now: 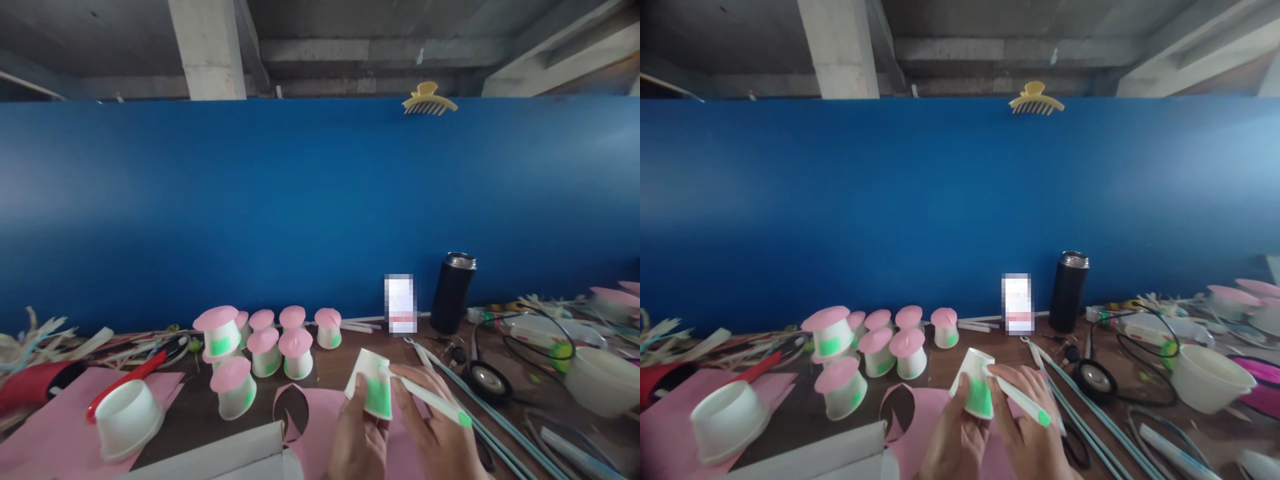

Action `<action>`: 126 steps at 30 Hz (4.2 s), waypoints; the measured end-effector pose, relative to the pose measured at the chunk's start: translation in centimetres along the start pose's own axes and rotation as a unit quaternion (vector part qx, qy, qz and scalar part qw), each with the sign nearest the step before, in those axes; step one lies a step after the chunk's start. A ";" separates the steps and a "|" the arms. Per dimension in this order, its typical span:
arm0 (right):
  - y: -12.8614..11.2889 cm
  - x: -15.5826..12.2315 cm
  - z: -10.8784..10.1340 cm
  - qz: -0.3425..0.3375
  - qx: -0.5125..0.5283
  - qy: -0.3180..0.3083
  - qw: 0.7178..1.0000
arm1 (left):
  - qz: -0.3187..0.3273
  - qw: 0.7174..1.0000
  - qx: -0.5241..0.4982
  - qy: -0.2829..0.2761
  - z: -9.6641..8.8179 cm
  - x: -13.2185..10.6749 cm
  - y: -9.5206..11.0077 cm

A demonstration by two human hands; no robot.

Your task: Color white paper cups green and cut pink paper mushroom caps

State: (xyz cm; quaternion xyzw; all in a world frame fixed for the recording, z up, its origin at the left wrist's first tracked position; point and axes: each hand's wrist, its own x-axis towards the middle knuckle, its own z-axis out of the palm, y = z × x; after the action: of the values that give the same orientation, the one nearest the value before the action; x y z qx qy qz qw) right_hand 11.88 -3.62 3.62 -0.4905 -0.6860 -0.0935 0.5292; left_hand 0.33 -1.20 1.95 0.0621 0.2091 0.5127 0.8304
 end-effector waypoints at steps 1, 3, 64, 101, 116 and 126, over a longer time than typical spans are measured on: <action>0.0 0.0 0.0 0.000 0.001 0.001 1.000 | 0.007 1.000 0.002 0.000 0.0 0.0 0.0; -0.1 0.1 -0.1 -0.002 0.001 0.004 1.000 | 0.014 1.000 0.006 0.006 0.1 0.0 0.0; -0.3 0.5 0.0 0.006 -0.031 0.008 0.999 | 0.030 0.998 0.030 0.038 -0.9 0.5 -0.4; 0.2 0.4 0.0 -0.004 -0.038 0.018 0.999 | 0.047 0.998 0.037 -0.004 -0.6 0.0 -0.5; -0.1 0.2 0.1 0.001 -0.046 0.003 0.999 | 0.039 0.999 0.029 -0.012 -0.9 0.3 -0.5; -0.2 0.2 0.2 0.013 -0.039 -0.005 0.999 | 0.053 0.997 0.037 -0.036 -0.8 0.2 -0.4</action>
State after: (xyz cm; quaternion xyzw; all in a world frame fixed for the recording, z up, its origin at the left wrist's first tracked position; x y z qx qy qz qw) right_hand 11.65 -3.49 3.80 -0.5200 -0.6784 -0.1106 0.5071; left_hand 0.41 -1.34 1.00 0.1220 0.1940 0.5452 0.8063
